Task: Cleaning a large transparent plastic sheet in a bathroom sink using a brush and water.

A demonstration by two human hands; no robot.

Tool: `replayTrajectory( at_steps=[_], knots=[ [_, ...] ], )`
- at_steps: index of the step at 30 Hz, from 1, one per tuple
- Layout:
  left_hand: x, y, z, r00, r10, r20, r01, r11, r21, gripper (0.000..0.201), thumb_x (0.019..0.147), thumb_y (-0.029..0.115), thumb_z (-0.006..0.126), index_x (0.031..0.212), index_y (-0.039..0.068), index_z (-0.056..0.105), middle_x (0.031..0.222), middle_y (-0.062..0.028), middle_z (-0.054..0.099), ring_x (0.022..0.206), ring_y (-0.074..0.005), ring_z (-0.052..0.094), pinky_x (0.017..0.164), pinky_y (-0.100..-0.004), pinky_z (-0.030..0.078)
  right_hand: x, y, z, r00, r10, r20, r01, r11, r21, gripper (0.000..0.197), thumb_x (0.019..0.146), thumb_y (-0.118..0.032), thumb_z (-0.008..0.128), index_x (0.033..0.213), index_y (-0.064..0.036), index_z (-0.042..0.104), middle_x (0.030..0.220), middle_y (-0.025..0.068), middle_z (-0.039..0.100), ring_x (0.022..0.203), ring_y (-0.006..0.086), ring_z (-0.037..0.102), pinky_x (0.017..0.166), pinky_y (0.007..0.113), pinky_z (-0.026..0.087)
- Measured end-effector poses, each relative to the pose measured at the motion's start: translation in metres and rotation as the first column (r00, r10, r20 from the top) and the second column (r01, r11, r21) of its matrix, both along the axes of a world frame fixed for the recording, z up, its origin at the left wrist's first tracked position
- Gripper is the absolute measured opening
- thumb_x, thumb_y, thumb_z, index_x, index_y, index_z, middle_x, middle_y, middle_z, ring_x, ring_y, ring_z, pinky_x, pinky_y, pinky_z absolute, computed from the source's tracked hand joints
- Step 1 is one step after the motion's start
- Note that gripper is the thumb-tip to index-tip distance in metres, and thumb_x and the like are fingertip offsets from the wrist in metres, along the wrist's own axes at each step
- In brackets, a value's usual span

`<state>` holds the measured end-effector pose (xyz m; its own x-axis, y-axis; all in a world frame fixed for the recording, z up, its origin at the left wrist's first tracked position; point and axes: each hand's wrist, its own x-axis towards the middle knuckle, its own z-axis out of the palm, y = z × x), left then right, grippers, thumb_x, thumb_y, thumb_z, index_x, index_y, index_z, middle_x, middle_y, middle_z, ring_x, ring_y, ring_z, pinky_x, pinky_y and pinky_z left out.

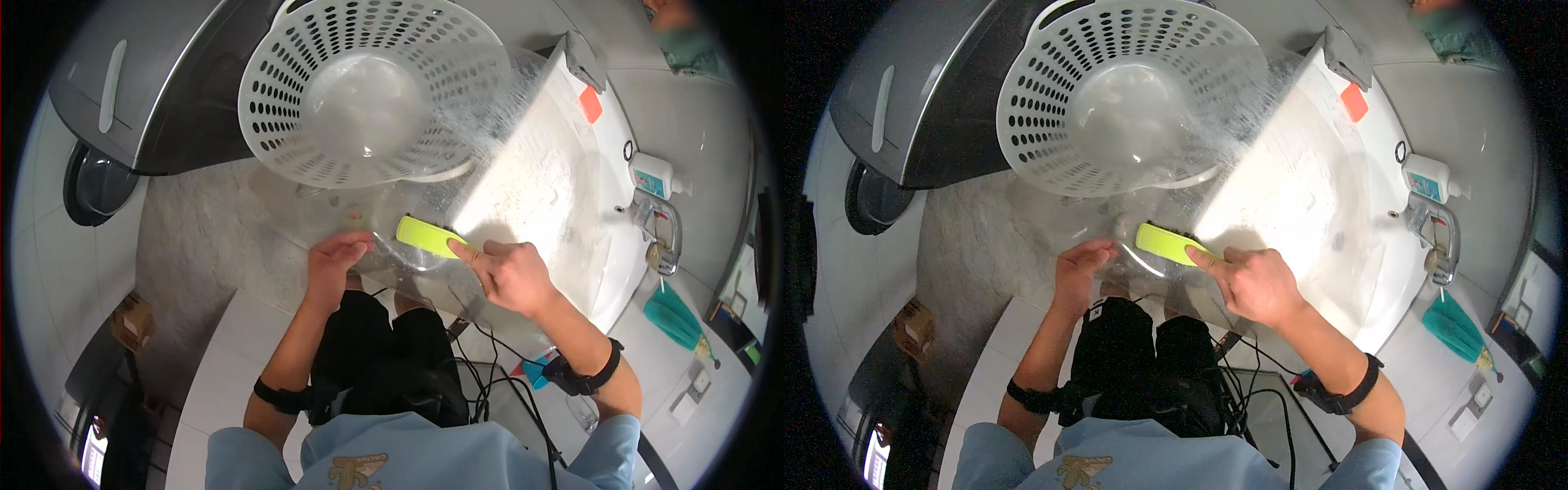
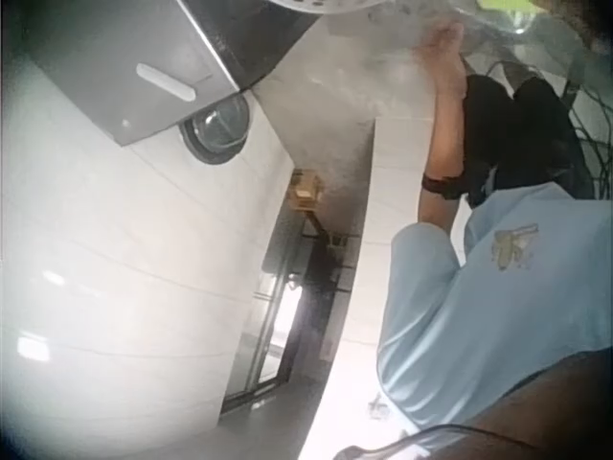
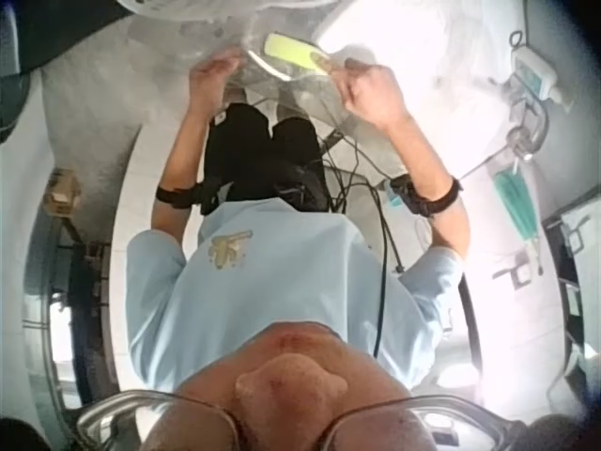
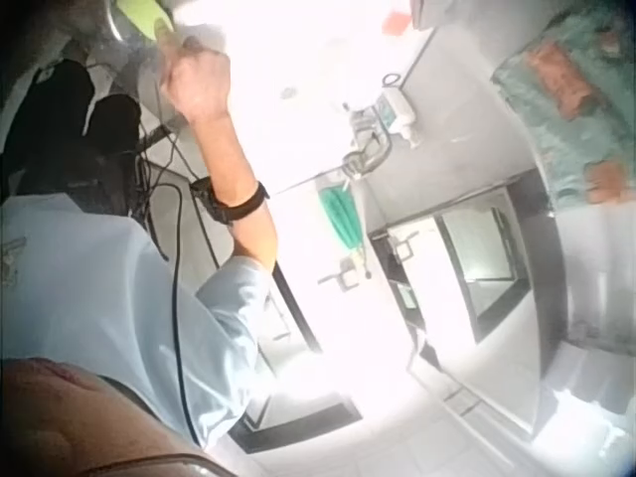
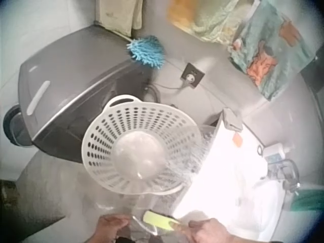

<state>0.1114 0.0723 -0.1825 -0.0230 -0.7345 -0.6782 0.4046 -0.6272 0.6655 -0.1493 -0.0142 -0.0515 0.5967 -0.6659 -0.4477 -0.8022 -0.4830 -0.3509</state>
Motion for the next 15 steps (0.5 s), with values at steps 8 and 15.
replayTrajectory(
  at_steps=[8,15],
  knots=[
    [-0.001,0.003,0.001,1.0,-0.001,-0.016,0.0,1.0,-0.031,0.021,0.089,0.006,0.058,0.104,-0.006,0.064,0.102,-0.0149,0.068,0.094,-0.0188,0.063,0.09,-0.0302,0.046,-0.064,-0.047,-0.01,0.925,-0.379,0.019,0.354,0.843,-0.406,0.047,0.072,-0.001,0.062,0.116,-0.0166,0.066,0.066,0.0104,0.058,0.053,0.0262,0.056,0.051,0.037,0.045],
    [-0.014,0.005,0.004,0.985,0.109,0.136,-0.094,0.99,-0.109,0.021,0.089,0.008,0.059,0.103,-0.005,0.067,0.111,-0.0123,0.064,0.101,-0.0196,0.061,0.093,-0.0313,0.044,-0.005,0.01,0.014,0.995,0.035,-0.094,-0.03,0.998,0.055,0.057,0.07,-0.002,0.06,0.124,-0.0202,0.061,0.062,0.0083,0.054,0.053,0.0257,0.055,0.051,0.035,0.048]
  ],
)
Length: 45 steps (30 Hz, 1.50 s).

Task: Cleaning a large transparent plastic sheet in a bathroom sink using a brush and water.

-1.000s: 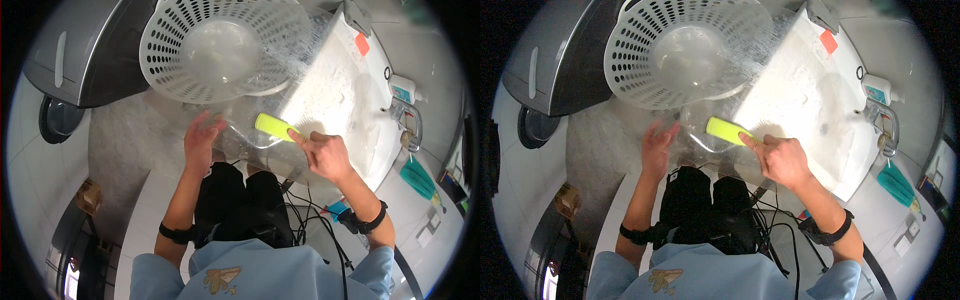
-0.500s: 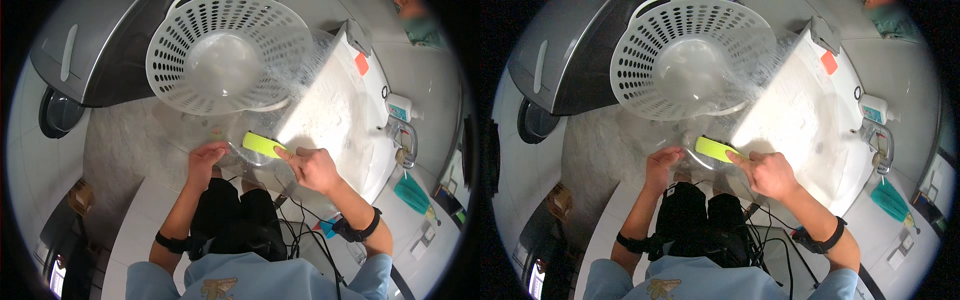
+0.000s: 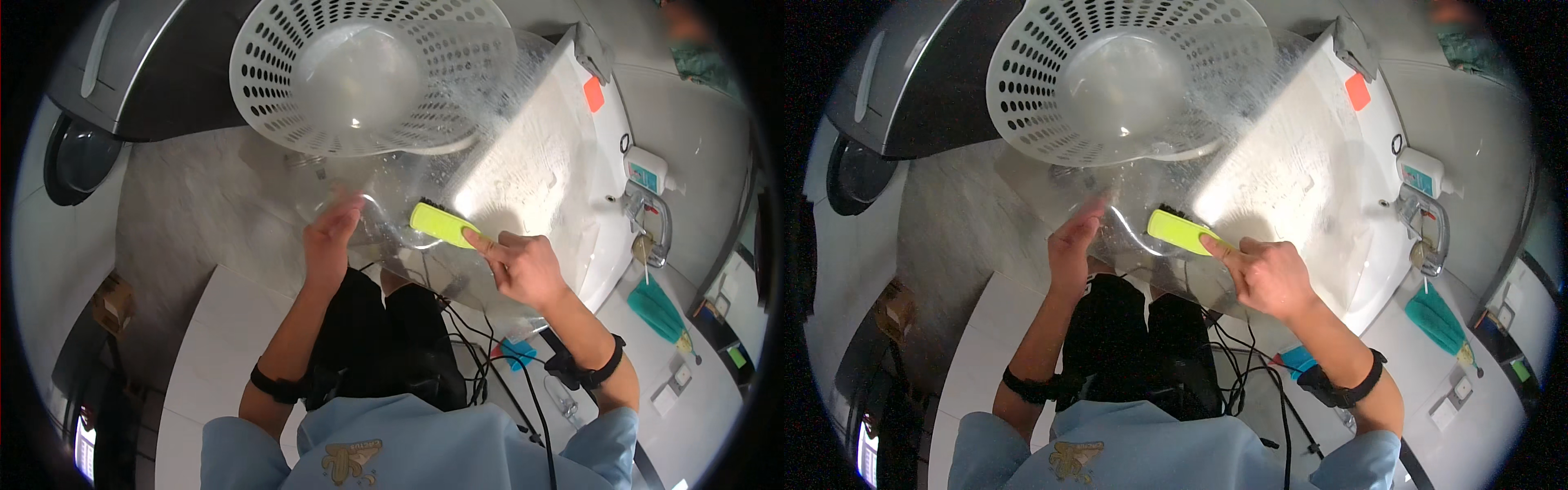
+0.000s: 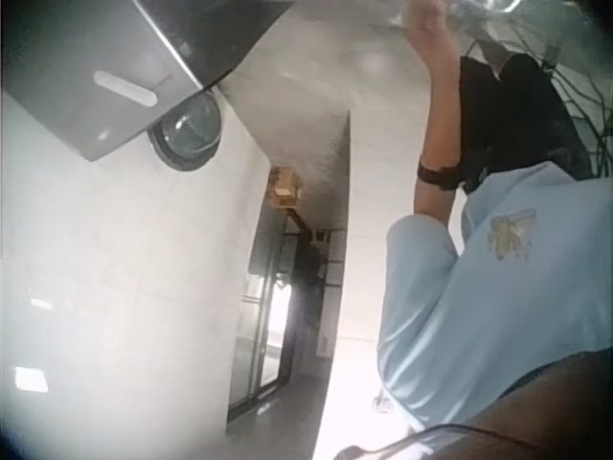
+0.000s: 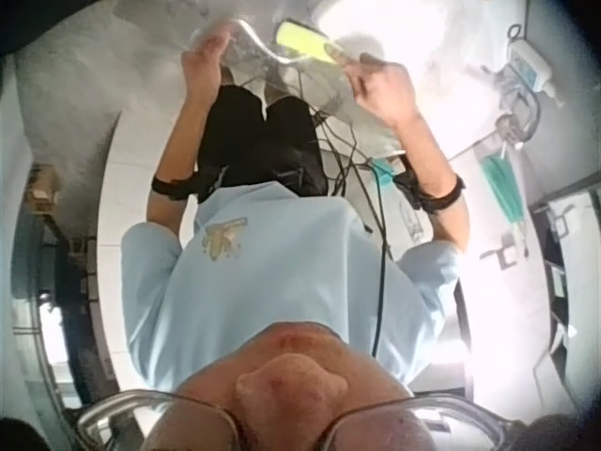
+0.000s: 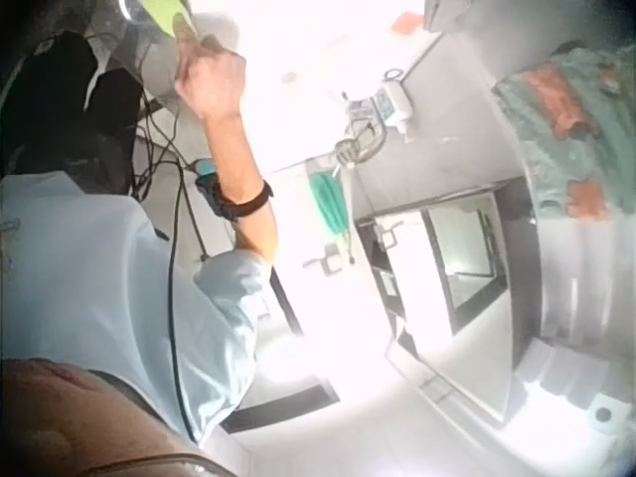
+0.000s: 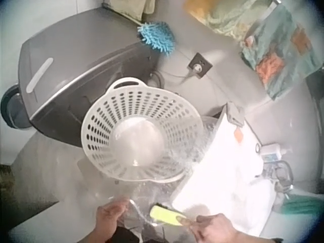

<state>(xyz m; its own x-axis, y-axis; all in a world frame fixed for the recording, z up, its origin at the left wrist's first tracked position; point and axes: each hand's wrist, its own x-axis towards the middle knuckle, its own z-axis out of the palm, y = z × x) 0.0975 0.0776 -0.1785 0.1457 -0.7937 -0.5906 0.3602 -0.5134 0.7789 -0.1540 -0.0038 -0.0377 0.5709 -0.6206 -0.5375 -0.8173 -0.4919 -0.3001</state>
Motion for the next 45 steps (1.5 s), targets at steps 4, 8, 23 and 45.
replayTrajectory(
  at_steps=[4,8,23,45],
  knots=[
    [-0.002,-0.001,0.015,0.941,-0.081,0.33,0.144,0.975,-0.171,0.03,0.093,0.017,0.053,0.113,-0.002,0.063,0.12,-0.0166,0.06,0.113,-0.0265,0.056,0.099,-0.0356,0.04,-0.028,-0.017,-0.01,0.947,-0.296,0.124,0.314,0.936,-0.159,0.05,0.074,0.0,0.062,0.121,-0.0184,0.063,0.065,0.01,0.058,0.053,0.0247,0.056,0.051,0.035,0.047],
    [-0.003,0.001,0.026,0.912,-0.056,-0.405,0.072,0.997,0.023,0.059,0.093,0.047,0.045,0.136,0.006,0.046,0.14,-0.0206,0.042,0.134,-0.0336,0.034,0.11,-0.0448,0.024,-0.041,-0.018,-0.014,0.887,-0.427,0.178,0.459,0.86,-0.222,0.04,0.082,-0.003,0.062,0.12,-0.014,0.064,0.066,0.0142,0.058,0.052,0.0242,0.054,0.052,0.034,0.045],
    [-0.054,-0.03,0.039,0.131,0.07,-0.989,-0.411,0.911,0.01,0.095,0.079,0.083,0.016,0.151,0.021,0.009,0.157,-0.0141,-0.001,0.143,-0.0359,-0.004,0.112,-0.0507,-0.007,-0.048,0.044,-0.031,0.732,-0.62,0.282,0.633,0.772,0.056,0.045,0.08,-0.004,0.065,0.123,-0.0158,0.062,0.06,0.0129,0.052,0.049,0.0258,0.045,0.05,0.035,0.042],
    [-0.062,-0.076,0.024,0.198,0.034,-0.98,0.118,0.991,0.059,0.068,0.094,0.056,0.031,0.136,0.003,0.04,0.137,-0.0127,0.047,0.131,-0.028,0.037,0.11,-0.0421,0.022,-0.06,0.051,-0.036,0.803,-0.501,0.321,0.52,0.854,0.031,0.05,0.077,-0.005,0.064,0.126,-0.0158,0.059,0.058,0.0098,0.049,0.051,0.0275,0.049,0.05,0.037,0.043]
  ],
)
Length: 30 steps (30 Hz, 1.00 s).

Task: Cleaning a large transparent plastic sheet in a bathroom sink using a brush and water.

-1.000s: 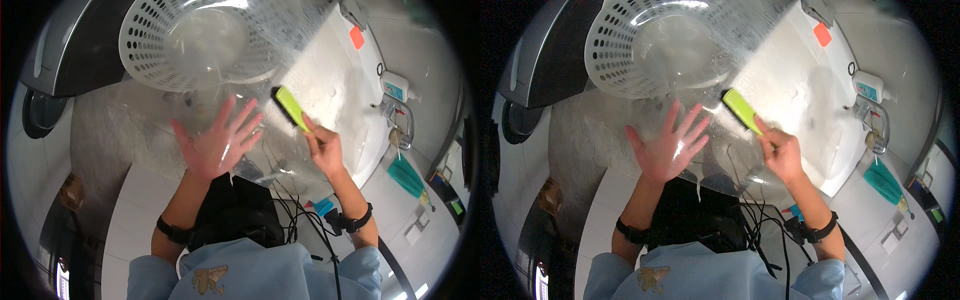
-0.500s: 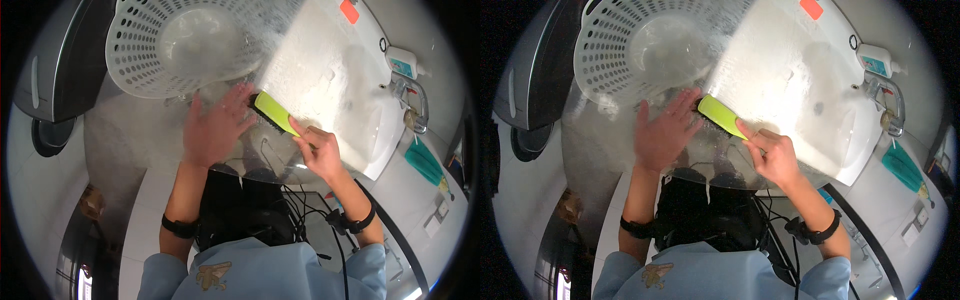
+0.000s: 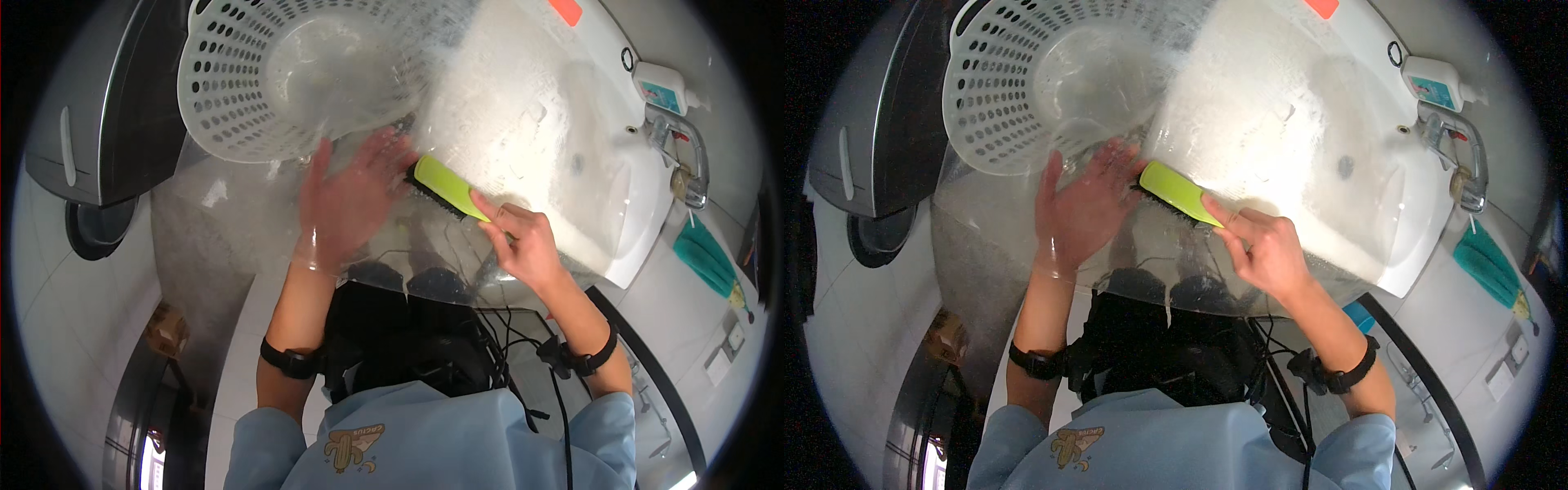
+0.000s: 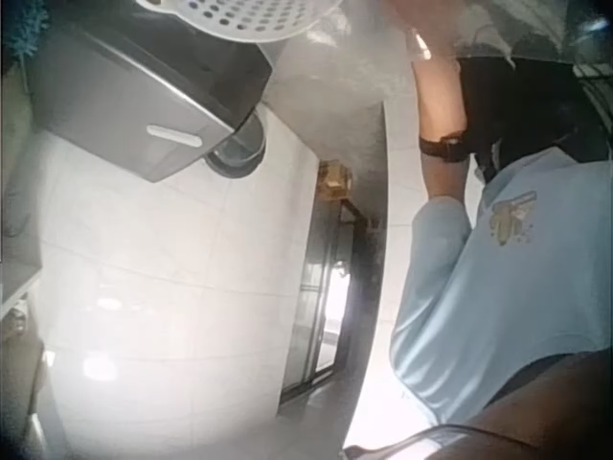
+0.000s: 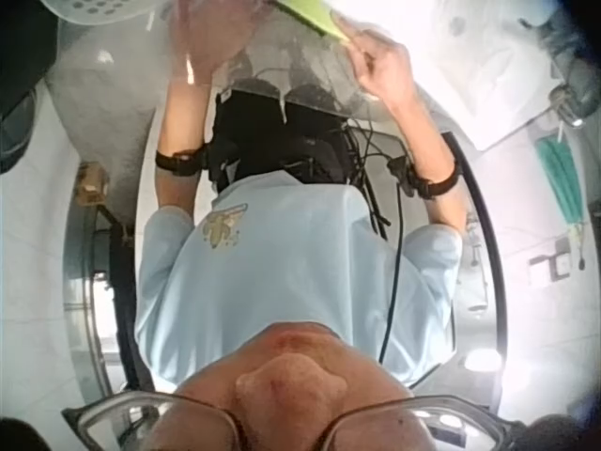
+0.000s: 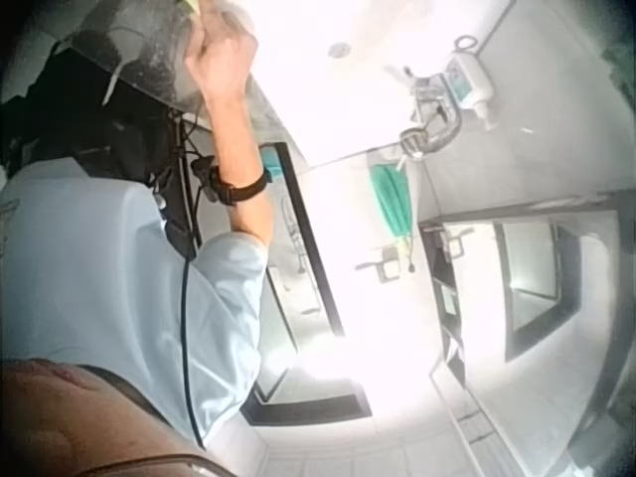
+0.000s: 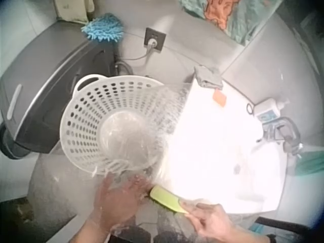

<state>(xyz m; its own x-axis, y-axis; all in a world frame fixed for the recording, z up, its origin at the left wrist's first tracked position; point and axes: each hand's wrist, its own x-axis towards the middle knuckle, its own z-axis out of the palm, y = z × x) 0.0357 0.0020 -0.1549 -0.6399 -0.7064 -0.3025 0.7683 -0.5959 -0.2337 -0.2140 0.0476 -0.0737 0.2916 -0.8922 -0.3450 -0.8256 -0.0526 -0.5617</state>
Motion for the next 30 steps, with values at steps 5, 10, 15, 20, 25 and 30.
replayTrajectory(
  at_steps=[5,10,15,20,25,30],
  knots=[
    [-0.001,-0.002,-0.002,0.998,0.002,-0.062,-0.007,0.997,-0.073,0.066,0.094,0.055,0.032,0.133,0.003,0.043,0.134,-0.0136,0.049,0.128,-0.0286,0.04,0.11,-0.0427,0.023,0.002,0.0,0.001,1.0,-0.011,0.017,0.011,1.0,-0.01,0.05,0.077,-0.006,0.064,0.126,-0.0151,0.059,0.059,0.0101,0.05,0.051,0.0278,0.05,0.05,0.037,0.043],
    [-0.003,-0.003,0.0,1.0,-0.006,0.007,0.006,1.0,-0.017,0.066,0.094,0.055,0.032,0.131,0.002,0.044,0.127,-0.0137,0.053,0.125,-0.0286,0.042,0.109,-0.0426,0.023,0.003,-0.001,-0.001,1.0,0.001,-0.001,-0.001,0.999,-0.033,0.049,0.078,-0.007,0.064,0.126,-0.0151,0.059,0.059,0.0103,0.05,0.051,0.0278,0.05,0.05,0.038,0.043],
    [-0.003,-0.002,-0.008,0.998,0.017,-0.068,-0.021,0.998,-0.055,0.067,0.093,0.055,0.032,0.133,0.002,0.042,0.134,-0.013,0.047,0.129,-0.0261,0.037,0.11,-0.0412,0.021,0.016,-0.01,0.004,0.998,-0.032,-0.055,0.027,0.995,-0.101,0.048,0.078,-0.008,0.065,0.125,-0.0165,0.06,0.057,0.0084,0.047,0.048,0.0256,0.048,0.047,0.037,0.042],
    [-0.007,-0.006,0.01,0.989,-0.013,0.147,-0.005,0.993,0.117,0.072,0.093,0.056,0.03,0.141,0.003,0.032,0.146,-0.0121,0.033,0.136,-0.0223,0.026,0.112,-0.0417,0.017,0.031,-0.028,-0.01,0.975,-0.055,-0.214,-0.015,0.949,-0.314,0.048,0.079,-0.011,0.063,0.125,-0.0203,0.06,0.057,0.0053,0.045,0.045,0.0221,0.047,0.042,0.034,0.04],
    [-0.002,0.001,0.009,0.989,0.022,0.145,-0.019,0.999,-0.028,0.075,0.094,0.056,0.023,0.147,0.002,0.018,0.152,-0.0128,0.02,0.141,-0.0224,0.016,0.115,-0.0411,0.01,0.037,-0.014,-0.005,0.954,0.125,-0.274,-0.199,0.944,-0.263,0.048,0.08,-0.011,0.061,0.127,-0.0226,0.059,0.057,0.0036,0.046,0.043,0.0193,0.047,0.039,0.032,0.039],
    [-0.006,-0.001,0.009,0.996,0.022,0.088,-0.02,1.0,-0.024,0.079,0.094,0.058,0.021,0.147,-0.001,0.014,0.154,-0.014,0.016,0.143,-0.0228,0.011,0.116,-0.0404,0.007,0.035,-0.06,-0.014,0.955,-0.026,-0.294,-0.098,0.91,-0.402,0.046,0.083,-0.017,0.059,0.129,-0.0228,0.057,0.056,0.0035,0.046,0.042,0.0177,0.047,0.039,0.033,0.041]
  ],
)
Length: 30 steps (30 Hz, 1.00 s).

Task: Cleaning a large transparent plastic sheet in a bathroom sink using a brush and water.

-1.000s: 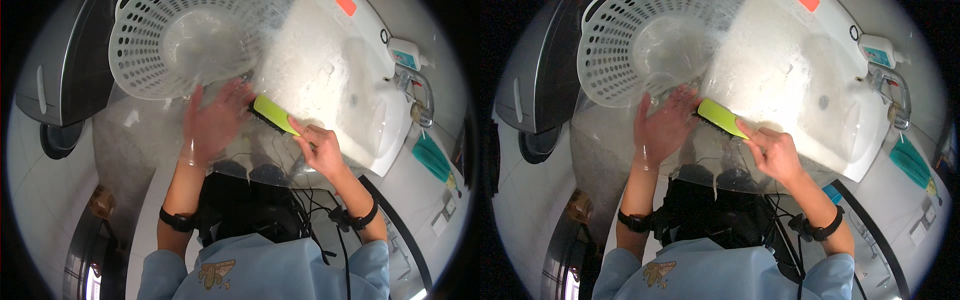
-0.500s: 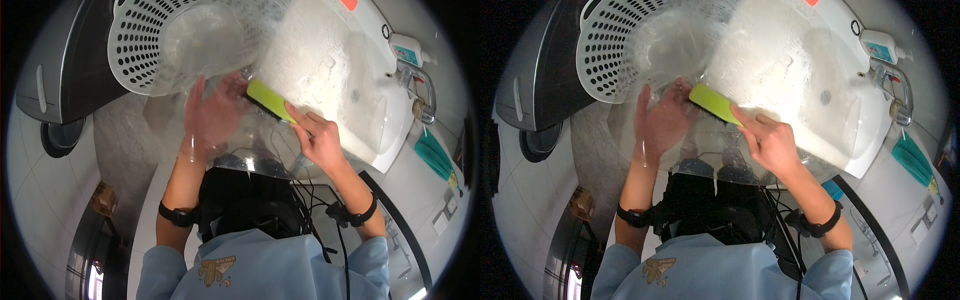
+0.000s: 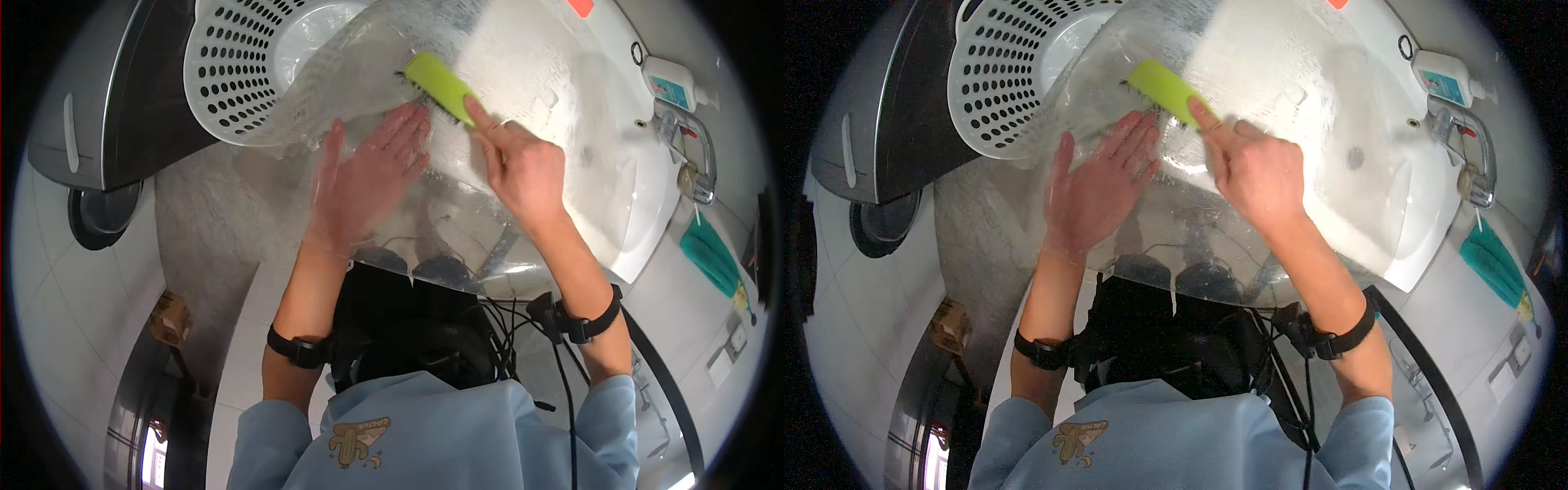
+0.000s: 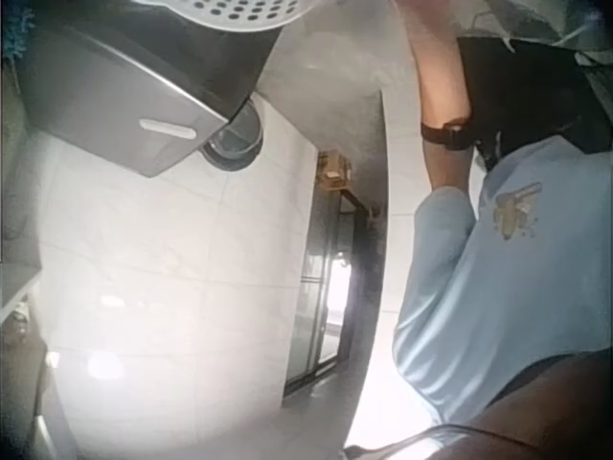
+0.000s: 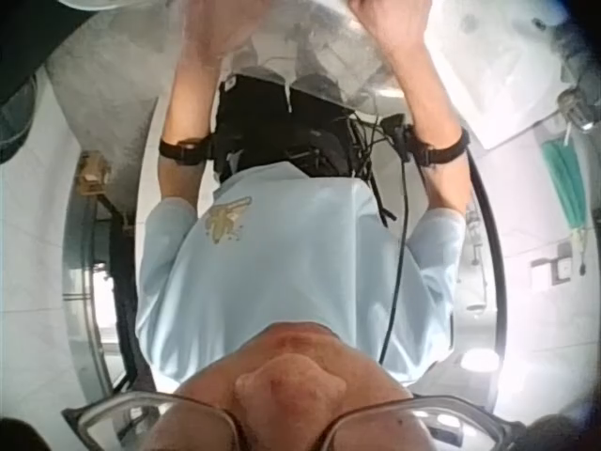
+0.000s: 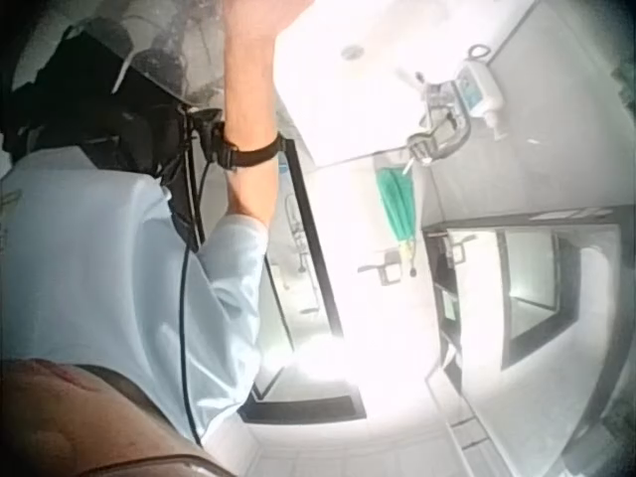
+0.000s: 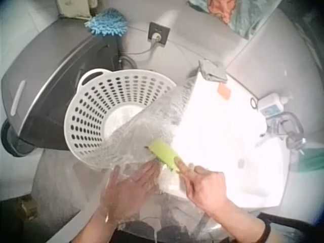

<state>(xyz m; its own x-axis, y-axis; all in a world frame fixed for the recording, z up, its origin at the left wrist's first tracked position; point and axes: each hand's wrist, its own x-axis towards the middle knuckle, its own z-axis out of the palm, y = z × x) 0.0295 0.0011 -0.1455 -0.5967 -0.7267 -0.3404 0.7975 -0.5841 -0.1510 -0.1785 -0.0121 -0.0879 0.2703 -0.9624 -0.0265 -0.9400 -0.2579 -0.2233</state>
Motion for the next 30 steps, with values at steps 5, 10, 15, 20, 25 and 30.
replayTrajectory(
  at_steps=[5,10,15,20,25,30],
  knots=[
    [0.004,-0.001,-0.003,0.994,0.046,-0.095,-0.037,0.994,0.101,0.081,0.092,0.061,0.025,0.147,0.002,0.018,0.153,-0.0149,0.019,0.143,-0.0242,0.015,0.115,-0.0421,0.013,-0.001,0.053,0.015,0.977,0.174,0.121,-0.198,0.953,0.23,0.042,0.087,-0.019,0.057,0.128,-0.0224,0.057,0.056,0.0024,0.045,0.043,0.0169,0.046,0.038,0.031,0.043],
    [0.014,0.012,-0.017,0.991,0.062,-0.116,-0.04,0.984,0.176,0.083,0.088,0.067,0.029,0.148,0.01,0.02,0.153,-0.0147,0.02,0.142,-0.027,0.016,0.114,-0.0452,0.015,-0.023,0.063,0.007,0.96,0.271,0.067,-0.277,0.955,0.11,0.048,0.083,-0.014,0.057,0.129,-0.0217,0.056,0.057,0.0023,0.044,0.044,0.0142,0.046,0.037,0.03,0.041],
    [0.023,0.051,0.012,0.991,0.029,0.127,-0.031,0.999,0.014,0.085,0.085,0.072,0.029,0.15,0.018,0.016,0.156,-0.011,0.011,0.143,-0.0297,0.011,0.114,-0.049,0.01,-0.06,0.033,0.0,0.987,-0.159,0.0,0.159,0.987,-0.015,0.048,0.083,-0.011,0.055,0.131,-0.0186,0.055,0.057,0.0035,0.047,0.044,0.014,0.044,0.038,0.031,0.039],
    [0.023,0.094,0.037,0.972,0.12,0.204,-0.103,0.991,-0.09,0.082,0.086,0.069,0.036,0.148,0.017,0.021,0.154,-0.016,0.017,0.141,-0.0326,0.018,0.113,-0.0506,0.015,-0.024,0.086,0.015,0.983,0.175,0.058,-0.184,0.939,0.29,0.041,0.077,-0.01,0.056,0.117,-0.0141,0.063,0.071,0.0093,0.058,0.053,0.0231,0.056,0.044,0.035,0.044],
    [0.022,0.109,-0.002,0.55,-0.137,0.824,-0.01,0.985,0.17,0.049,0.097,0.03,0.049,0.138,0.005,0.037,0.134,-0.0223,0.047,0.122,-0.0335,0.049,0.1,-0.0423,0.042,-0.035,0.102,-0.005,0.932,0.318,0.171,-0.361,0.809,0.464,0.059,0.075,-0.018,0.057,0.132,-0.0322,0.051,0.072,0.003,0.054,0.054,0.0201,0.057,0.046,0.035,0.048],
    [0.017,0.107,-0.003,0.47,-0.209,0.857,-0.038,0.966,0.256,0.027,0.095,0.015,0.054,0.118,0.001,0.055,0.11,-0.0171,0.063,0.102,-0.025,0.063,0.085,-0.0356,0.053,-0.063,0.068,-0.008,0.955,0.289,0.064,-0.295,0.906,0.304,0.07,0.069,-0.017,0.061,0.136,-0.0344,0.046,0.072,0.0024,0.054,0.059,0.0192,0.058,0.051,0.033,0.049]
  ],
)
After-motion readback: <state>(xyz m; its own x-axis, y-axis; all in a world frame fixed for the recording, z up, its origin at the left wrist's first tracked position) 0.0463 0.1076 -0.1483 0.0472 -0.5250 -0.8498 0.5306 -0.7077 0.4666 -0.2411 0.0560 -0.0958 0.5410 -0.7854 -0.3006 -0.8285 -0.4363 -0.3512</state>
